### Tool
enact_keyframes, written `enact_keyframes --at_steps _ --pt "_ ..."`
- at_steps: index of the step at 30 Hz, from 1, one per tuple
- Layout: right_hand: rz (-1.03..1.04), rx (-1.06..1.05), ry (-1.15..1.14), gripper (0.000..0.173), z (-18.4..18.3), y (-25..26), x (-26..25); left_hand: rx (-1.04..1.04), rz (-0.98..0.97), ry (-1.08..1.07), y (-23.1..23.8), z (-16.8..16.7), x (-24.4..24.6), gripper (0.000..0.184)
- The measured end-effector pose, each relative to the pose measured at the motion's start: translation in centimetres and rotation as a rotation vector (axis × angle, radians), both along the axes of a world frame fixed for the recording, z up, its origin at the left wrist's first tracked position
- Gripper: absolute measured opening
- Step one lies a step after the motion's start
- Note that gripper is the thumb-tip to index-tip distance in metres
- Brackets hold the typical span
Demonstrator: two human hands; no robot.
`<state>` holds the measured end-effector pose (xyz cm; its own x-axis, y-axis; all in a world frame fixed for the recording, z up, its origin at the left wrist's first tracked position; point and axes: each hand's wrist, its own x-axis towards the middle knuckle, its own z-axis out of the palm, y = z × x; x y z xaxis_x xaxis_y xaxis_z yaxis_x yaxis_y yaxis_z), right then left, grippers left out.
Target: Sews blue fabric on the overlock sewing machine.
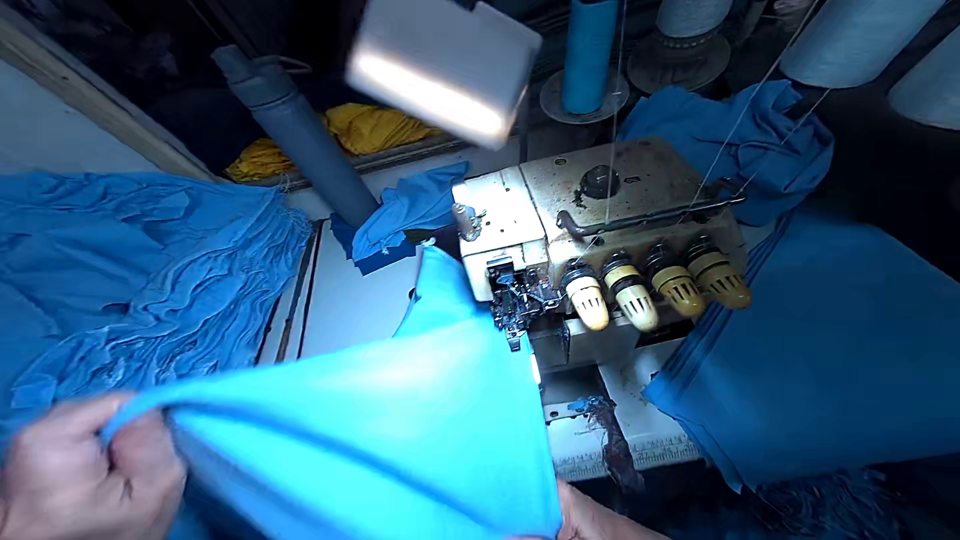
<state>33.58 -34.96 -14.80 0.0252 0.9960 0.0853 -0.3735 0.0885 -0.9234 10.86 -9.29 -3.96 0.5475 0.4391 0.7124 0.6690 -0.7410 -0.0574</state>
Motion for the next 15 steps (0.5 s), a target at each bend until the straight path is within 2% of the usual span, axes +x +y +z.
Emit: enact_keyframes --at_steps 2,4,6,8,11,13,15 --pt "-0.095 0.042 -0.051 0.02 0.1 0.4 -0.9 0.029 -0.018 0.059 2.4 1.3 1.4 0.033" --pt "-0.029 0.049 -0.009 0.026 -0.8 0.6 -1.5 -0.149 -0.02 0.19 2.4 1.8 3.7 0.035" --pt "0.095 0.012 -0.017 0.047 -2.1 0.2 -2.2 -0.278 -0.097 0.269 -0.2 1.0 6.0 0.033" --pt "0.126 -0.095 0.0 0.063 -3.5 -1.0 -3.3 -0.31 -0.269 0.253 -5.0 -1.6 6.9 0.032" --pt "0.092 -0.219 0.411 0.082 -5.3 -2.6 -5.0 -0.474 -0.485 0.152 -13.0 -6.7 6.2 0.031" --pt "0.102 -0.247 0.661 0.091 -5.5 -3.0 -5.3 -0.569 -0.478 0.133 -16.7 -9.7 5.3 0.036" --pt "0.104 -0.252 0.782 0.1 -5.7 -3.3 -5.5 -0.608 -0.403 0.132 -18.8 -12.3 4.1 0.033"
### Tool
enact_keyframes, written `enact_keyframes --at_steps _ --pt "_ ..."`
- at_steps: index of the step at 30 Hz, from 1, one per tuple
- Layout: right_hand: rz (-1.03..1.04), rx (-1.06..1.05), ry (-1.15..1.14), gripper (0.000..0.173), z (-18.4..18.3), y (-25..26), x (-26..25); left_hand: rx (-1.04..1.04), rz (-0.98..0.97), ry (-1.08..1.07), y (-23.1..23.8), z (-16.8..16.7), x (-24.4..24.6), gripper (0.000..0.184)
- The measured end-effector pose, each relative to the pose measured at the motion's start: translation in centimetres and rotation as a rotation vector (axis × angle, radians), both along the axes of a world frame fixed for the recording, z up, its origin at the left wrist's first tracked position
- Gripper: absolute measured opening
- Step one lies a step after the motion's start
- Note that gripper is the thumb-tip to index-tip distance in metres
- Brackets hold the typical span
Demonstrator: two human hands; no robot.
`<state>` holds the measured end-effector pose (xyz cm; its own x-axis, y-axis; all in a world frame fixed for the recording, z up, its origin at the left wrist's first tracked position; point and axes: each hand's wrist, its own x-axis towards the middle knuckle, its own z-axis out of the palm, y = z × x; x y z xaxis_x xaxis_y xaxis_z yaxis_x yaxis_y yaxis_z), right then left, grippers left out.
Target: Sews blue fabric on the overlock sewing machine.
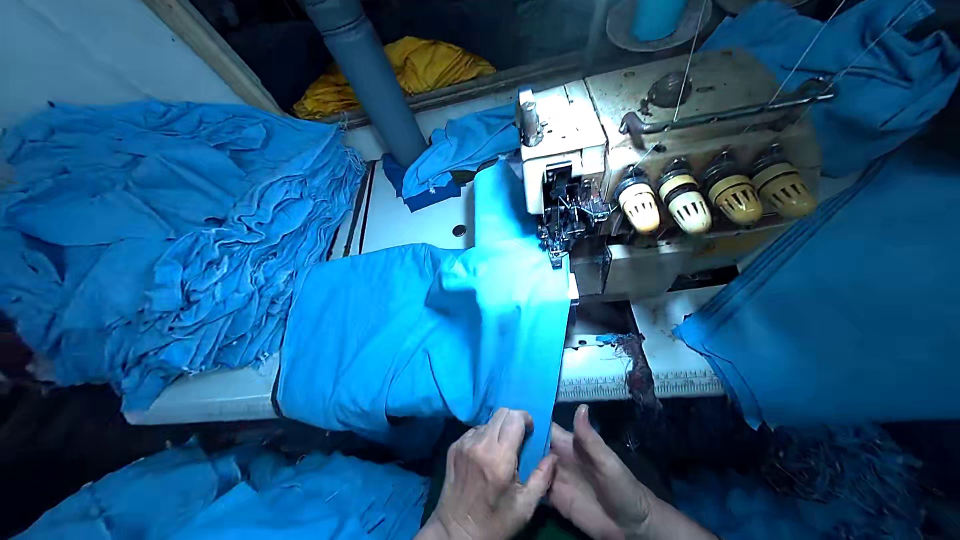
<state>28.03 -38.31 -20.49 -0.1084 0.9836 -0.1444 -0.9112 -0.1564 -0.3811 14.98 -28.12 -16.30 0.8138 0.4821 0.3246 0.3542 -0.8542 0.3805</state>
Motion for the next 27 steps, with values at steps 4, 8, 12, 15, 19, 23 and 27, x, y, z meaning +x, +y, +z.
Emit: enact_keyframes --at_steps 4,8,12,15,19,23,27 --pt "-0.006 -0.021 -0.007 0.108 0.5 -0.5 -0.5 -0.095 0.077 -0.067 -1.5 -2.5 -1.7 0.018" --pt "0.049 -0.206 -0.252 0.057 1.2 -0.9 -1.1 -0.265 0.078 -0.164 -1.9 -2.4 -2.3 0.014" --pt "0.165 -0.331 -0.764 0.01 -0.3 -0.3 -1.8 -0.122 0.143 -0.041 -2.3 -3.1 -2.0 0.019" --pt "0.293 -0.341 -1.094 0.021 -1.8 0.3 -1.8 -0.176 0.22 0.214 -3.1 -3.1 -2.0 0.022" --pt "0.593 -0.252 -1.435 0.048 -1.7 0.8 -1.6 -0.562 0.298 0.751 -2.7 -1.4 -1.6 0.033" --pt "0.855 -0.131 -1.605 0.045 -0.7 1.2 -1.9 -0.713 0.335 0.898 -2.5 -2.3 -2.2 0.032" --pt "0.744 -0.188 -1.495 0.041 -0.9 1.0 -2.0 -0.877 0.516 0.552 -2.6 -3.3 -3.7 0.029"
